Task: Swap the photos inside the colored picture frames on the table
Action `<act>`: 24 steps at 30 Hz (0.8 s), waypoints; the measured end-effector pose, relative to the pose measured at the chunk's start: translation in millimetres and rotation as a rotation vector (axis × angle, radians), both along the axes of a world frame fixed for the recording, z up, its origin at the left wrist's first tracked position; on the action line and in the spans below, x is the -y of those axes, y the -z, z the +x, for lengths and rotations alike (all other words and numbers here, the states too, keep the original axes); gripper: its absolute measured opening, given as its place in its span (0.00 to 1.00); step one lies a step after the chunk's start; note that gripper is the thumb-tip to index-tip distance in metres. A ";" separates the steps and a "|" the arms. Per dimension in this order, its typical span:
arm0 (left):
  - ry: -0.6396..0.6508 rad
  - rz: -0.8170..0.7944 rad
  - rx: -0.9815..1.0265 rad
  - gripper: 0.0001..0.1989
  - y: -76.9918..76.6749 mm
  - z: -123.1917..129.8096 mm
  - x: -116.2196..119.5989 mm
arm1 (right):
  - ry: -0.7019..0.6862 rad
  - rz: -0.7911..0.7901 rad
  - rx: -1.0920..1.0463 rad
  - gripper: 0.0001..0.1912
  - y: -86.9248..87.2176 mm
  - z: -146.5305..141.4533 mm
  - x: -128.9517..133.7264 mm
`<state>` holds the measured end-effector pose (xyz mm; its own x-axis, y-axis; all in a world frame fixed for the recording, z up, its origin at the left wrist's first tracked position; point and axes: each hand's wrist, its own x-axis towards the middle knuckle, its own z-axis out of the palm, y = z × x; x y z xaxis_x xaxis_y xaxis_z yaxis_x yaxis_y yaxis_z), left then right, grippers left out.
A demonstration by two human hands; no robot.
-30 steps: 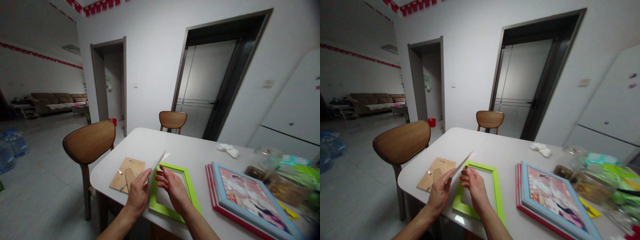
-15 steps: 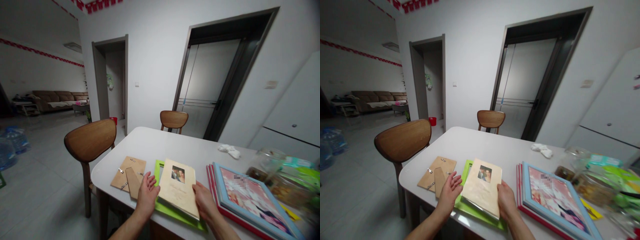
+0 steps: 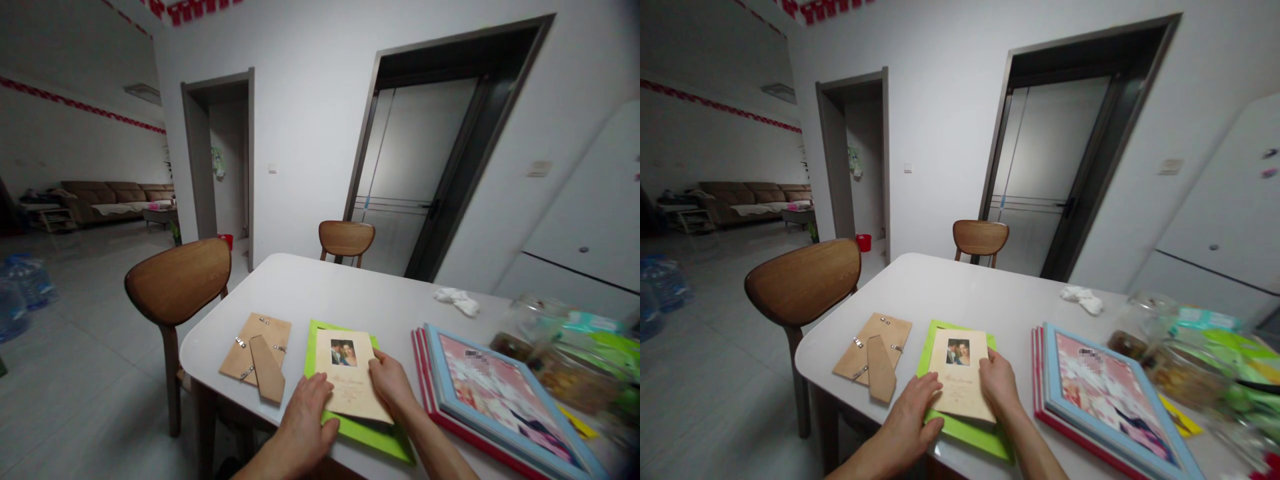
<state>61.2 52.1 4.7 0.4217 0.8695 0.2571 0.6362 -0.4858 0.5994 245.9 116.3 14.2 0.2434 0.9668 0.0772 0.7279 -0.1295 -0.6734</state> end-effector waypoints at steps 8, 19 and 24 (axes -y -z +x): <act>0.062 0.013 -0.097 0.17 -6.0 2.0 1.7 | 0.055 -0.048 0.342 0.17 -1.7 1.7 4.1; -0.320 -0.024 -0.201 0.31 3.1 -118.6 -32.8 | -0.301 0.249 0.308 0.17 -16.2 -63.1 24.1; -0.370 -0.005 -0.266 0.29 13.6 -143.4 -30.5 | -0.484 0.250 0.312 0.20 -10.5 -145.4 35.9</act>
<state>-82.3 82.6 -8.9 0.1335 0.9751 0.1773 0.8984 -0.1946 0.3937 100.5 80.4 24.6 -0.2878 0.9054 0.3120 0.8316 0.3979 -0.3874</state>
